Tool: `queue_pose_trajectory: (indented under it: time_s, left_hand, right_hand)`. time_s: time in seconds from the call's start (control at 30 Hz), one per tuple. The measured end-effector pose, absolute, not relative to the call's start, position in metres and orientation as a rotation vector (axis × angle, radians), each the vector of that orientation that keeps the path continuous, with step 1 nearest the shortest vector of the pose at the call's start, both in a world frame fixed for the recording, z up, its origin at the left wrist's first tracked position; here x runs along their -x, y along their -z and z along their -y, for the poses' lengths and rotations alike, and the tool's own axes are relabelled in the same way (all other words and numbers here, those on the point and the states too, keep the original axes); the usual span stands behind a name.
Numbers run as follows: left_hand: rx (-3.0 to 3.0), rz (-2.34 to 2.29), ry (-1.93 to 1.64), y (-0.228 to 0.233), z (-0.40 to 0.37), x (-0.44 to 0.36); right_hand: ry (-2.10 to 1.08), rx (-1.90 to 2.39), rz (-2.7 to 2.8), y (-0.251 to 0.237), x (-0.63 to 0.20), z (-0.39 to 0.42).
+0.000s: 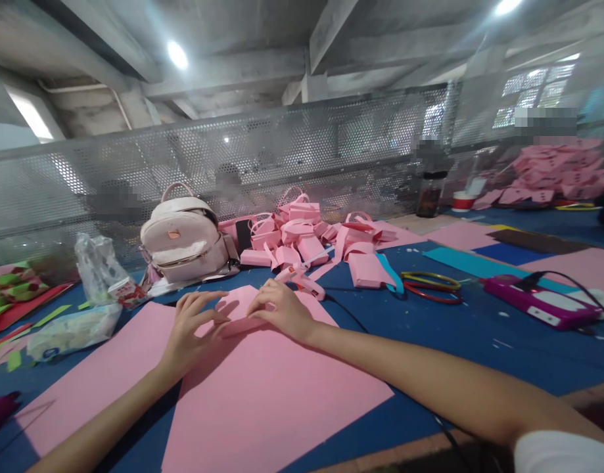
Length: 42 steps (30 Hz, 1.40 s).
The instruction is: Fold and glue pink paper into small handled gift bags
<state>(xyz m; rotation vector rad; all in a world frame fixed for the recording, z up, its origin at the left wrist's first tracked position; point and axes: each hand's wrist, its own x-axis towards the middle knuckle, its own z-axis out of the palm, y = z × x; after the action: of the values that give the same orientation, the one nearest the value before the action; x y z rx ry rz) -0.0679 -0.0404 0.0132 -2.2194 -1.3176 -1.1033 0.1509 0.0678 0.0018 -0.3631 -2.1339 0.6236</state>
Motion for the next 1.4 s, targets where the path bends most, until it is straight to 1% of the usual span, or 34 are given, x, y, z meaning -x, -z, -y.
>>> queue_pose_trajectory:
  time_s: [0.43, 0.7, 1.1, 1.4]
  left_hand:
    - [2.208, 1.470, 1.186, -0.007, 0.035, 0.074]
    - [2.217, 1.507, 1.171, -0.009, 0.038, 0.082]
    - [2.217, 1.490, 1.192, -0.010, 0.036, 0.087]
    - [2.249, 1.382, 1.197, -0.010, 0.044, 0.057]
  right_hand:
    - [-0.735, 0.444, 2.109, -0.010, -0.153, -0.066]
    - [-0.718, 0.463, 2.135, -0.014, -0.156, -0.063]
    - [-0.522, 0.364, 2.204, -0.013, -0.156, -0.065]
    - [-0.395, 0.285, 2.228, -0.009, -0.146, -0.050]
